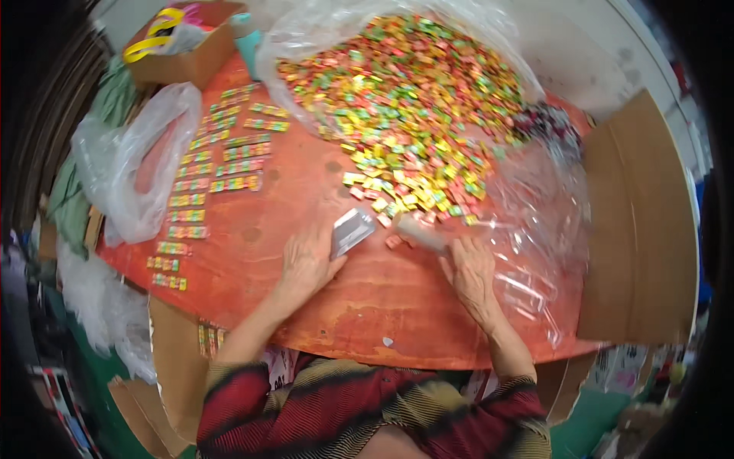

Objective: Sorting small colorful packages and arranging them into lines on a table.

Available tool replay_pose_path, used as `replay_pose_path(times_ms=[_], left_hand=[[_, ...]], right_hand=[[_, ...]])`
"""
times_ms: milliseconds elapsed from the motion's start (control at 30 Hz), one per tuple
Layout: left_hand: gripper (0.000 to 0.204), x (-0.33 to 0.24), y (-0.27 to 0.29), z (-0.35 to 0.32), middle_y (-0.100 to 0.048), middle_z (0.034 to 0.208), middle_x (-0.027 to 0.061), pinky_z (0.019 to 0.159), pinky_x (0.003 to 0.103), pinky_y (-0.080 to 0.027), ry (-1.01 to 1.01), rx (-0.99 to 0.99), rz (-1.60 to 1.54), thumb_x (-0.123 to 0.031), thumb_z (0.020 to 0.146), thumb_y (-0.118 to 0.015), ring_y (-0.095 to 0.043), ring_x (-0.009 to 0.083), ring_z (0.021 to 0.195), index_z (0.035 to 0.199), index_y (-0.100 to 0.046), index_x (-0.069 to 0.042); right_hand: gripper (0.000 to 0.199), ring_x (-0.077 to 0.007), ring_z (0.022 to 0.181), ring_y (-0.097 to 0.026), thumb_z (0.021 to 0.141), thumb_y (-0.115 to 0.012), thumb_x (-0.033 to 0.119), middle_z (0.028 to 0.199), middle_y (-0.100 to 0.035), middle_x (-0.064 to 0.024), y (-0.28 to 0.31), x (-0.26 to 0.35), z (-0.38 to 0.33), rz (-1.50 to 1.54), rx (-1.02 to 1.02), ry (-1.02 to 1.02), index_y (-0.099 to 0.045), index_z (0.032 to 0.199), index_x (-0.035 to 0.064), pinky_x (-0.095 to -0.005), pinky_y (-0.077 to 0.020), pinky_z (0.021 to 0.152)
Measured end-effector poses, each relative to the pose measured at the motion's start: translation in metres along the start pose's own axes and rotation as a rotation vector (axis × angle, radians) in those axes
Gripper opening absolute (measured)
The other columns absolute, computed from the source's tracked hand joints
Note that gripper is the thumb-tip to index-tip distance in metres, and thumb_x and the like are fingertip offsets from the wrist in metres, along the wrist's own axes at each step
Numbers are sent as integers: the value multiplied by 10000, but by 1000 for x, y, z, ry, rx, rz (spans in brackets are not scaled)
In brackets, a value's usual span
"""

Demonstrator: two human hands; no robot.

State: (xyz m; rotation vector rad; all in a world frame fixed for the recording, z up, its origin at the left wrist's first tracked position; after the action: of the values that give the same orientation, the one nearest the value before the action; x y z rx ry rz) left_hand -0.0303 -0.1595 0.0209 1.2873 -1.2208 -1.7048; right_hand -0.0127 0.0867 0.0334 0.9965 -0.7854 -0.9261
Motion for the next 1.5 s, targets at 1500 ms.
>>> replay_pose_path(times_ms=[1500], left_hand=[[561, -209, -96, 61, -544, 933, 64, 645, 360, -485, 142, 534, -2013, -188, 716, -682, -566, 184, 814, 1149, -350, -55]], right_hand=[[178, -204, 854, -532, 759, -568, 60, 934, -563, -104, 118, -161, -49, -588, -511, -520, -587, 933, 27, -279, -415, 727]])
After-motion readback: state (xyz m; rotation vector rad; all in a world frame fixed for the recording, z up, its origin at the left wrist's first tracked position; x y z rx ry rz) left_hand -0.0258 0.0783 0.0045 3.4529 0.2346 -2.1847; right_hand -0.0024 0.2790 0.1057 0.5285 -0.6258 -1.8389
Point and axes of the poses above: each hand's wrist, its own z-axis towards the middle knuckle, its own y-axis out of the back of the hand, x = y × z, the point moved 3 cm from there along z, towards the middle knuckle
